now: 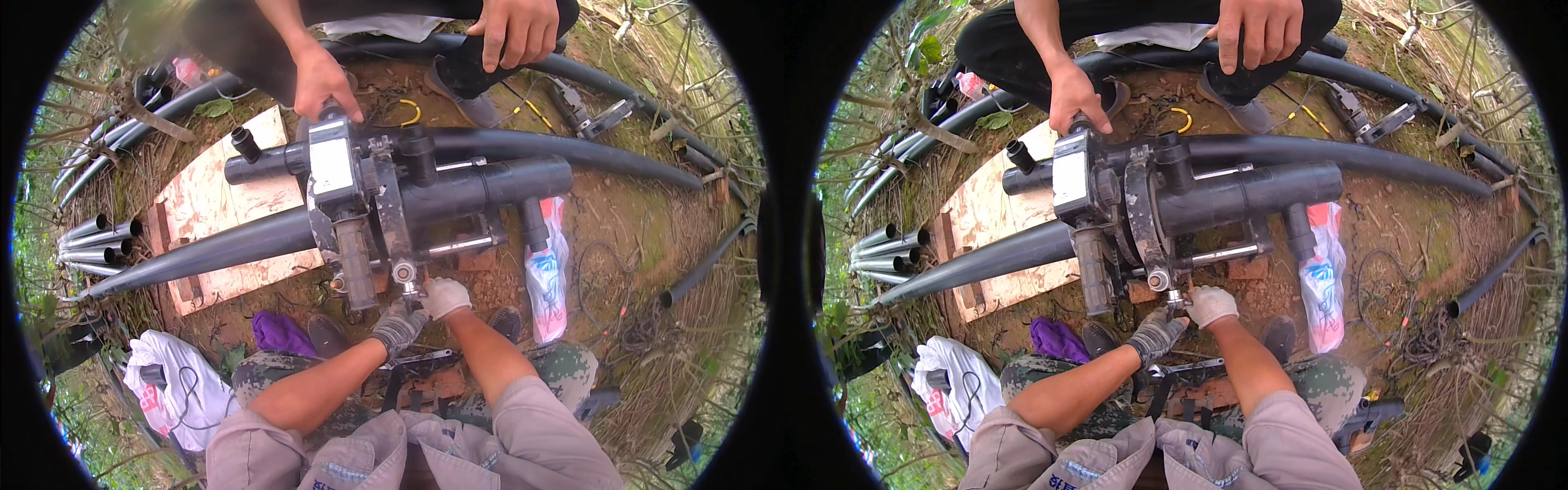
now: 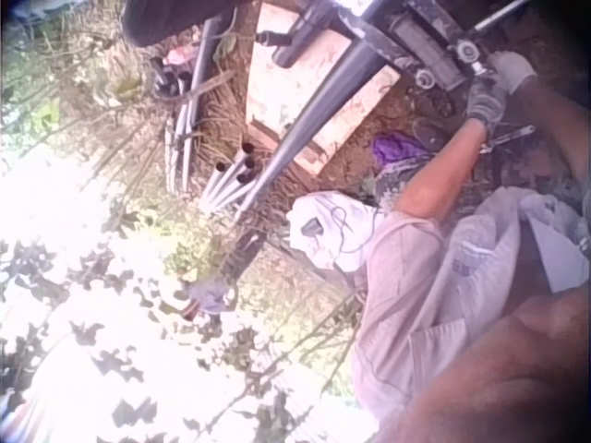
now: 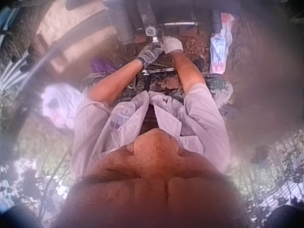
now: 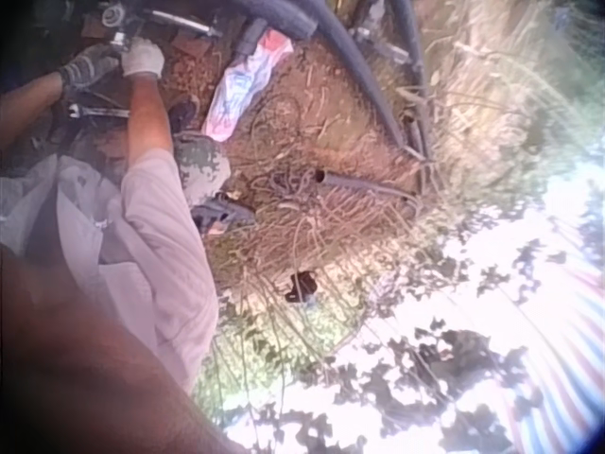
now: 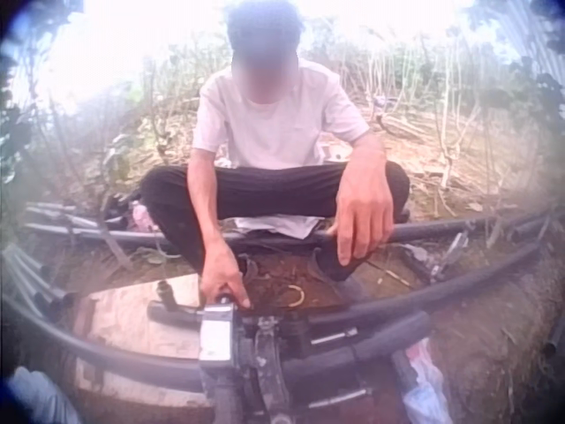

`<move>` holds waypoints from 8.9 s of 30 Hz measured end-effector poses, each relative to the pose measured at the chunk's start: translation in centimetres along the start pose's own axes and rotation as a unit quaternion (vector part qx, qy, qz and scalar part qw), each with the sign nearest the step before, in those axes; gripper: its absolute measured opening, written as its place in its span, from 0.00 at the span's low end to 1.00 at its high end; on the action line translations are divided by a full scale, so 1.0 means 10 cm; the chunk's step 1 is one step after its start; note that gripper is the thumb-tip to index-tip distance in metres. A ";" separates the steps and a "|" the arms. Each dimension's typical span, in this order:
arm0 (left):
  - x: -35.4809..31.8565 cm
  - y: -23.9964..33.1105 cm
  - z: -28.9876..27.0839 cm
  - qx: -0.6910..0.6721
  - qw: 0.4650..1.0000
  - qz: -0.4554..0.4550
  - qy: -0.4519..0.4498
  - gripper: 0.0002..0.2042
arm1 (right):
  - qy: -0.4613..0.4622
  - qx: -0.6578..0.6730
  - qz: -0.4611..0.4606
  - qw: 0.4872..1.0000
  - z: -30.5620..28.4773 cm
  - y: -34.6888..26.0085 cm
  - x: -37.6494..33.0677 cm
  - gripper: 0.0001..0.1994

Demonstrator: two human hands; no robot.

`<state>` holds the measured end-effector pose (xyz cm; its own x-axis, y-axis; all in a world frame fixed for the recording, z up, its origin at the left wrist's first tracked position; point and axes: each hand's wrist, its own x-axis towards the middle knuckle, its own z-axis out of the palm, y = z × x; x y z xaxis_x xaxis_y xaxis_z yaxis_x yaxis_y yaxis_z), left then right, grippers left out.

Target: The person kneels on the ground and uses a wrench to tighten bolts on a metal pipe coupling. A coworker assists by holding the pipes steady and later places a motor-like device onto the assembly. The person continues to tighten the bolts while the coworker adjusts the device.

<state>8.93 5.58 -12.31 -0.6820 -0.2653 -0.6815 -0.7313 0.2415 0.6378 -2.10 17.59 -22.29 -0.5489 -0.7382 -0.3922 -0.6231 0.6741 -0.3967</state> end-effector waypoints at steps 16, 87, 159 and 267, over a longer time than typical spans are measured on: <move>0.00 -0.02 0.02 -0.021 0.999 0.028 0.007 0.28 | -0.025 -0.005 0.007 1.000 -0.04 0.00 0.01 0.16; 0.61 -0.62 0.20 -0.735 0.576 -0.307 -0.183 0.13 | -0.070 0.040 0.018 0.997 -0.12 -0.01 -0.01 0.19; 0.58 -0.65 0.16 -0.727 0.595 -0.262 -0.221 0.14 | -0.180 0.039 -0.046 0.982 -0.45 0.02 0.00 0.18; 0.51 -0.45 0.25 -0.732 0.594 -0.298 -0.149 0.12 | -0.159 -0.016 -0.059 0.985 -0.35 0.00 0.07 0.15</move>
<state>8.74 5.49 -19.55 -0.4343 0.3328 -0.8371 -0.2035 -0.9415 -0.2687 -4.45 16.97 -19.69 -0.2724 -0.7623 -0.5871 -0.6916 0.5793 -0.4313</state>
